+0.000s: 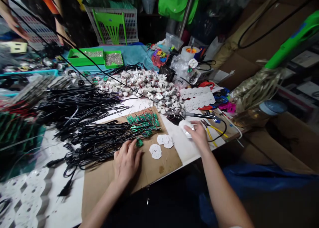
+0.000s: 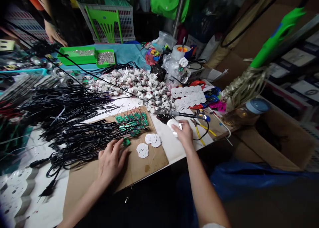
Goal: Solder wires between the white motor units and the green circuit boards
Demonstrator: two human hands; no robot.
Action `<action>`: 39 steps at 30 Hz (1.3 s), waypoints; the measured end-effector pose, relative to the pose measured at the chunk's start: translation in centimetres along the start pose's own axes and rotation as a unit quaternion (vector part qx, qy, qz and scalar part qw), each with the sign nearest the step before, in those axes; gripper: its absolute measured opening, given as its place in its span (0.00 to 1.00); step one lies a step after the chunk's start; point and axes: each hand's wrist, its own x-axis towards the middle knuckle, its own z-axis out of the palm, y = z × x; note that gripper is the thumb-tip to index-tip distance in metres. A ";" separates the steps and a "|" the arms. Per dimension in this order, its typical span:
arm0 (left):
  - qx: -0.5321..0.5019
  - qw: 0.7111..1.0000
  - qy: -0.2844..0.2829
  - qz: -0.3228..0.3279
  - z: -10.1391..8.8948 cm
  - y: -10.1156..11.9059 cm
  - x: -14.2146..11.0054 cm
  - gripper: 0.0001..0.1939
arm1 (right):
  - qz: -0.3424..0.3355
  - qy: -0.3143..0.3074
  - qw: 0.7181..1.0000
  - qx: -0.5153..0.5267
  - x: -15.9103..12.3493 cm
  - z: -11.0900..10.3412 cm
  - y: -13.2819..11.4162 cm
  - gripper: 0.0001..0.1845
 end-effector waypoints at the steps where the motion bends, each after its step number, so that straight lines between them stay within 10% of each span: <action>1: -0.005 1.000 -0.004 -0.006 -0.1 -0.1 0.3 0.20 | -0.015 -0.028 0.999 0.003 -1.0 0.7 -0.4 0.24; 16: -0.217 0.973 -0.073 -0.036 -0.2 -0.1 -0.1 0.14 | -0.217 0.007 0.973 -0.076 -3.4 1.2 -1.5 0.22; 21: -0.303 0.938 -0.113 -0.121 -0.9 0.3 0.3 0.15 | -0.112 0.105 0.979 0.134 -0.8 -0.9 -2.2 0.24; 25: -0.278 0.944 -0.148 -0.097 -1.3 0.2 0.7 0.15 | -0.077 0.026 0.939 0.334 1.6 -2.0 -4.1 0.31; 30: -0.252 0.953 -0.168 -0.017 -1.0 0.5 1.2 0.19 | -0.062 -0.082 0.936 0.337 2.7 -1.8 -6.7 0.27; 39: -0.385 0.904 -0.178 -0.050 0.4 0.0 1.2 0.16 | -0.102 0.059 0.916 0.383 -2.4 -4.1 -3.0 0.18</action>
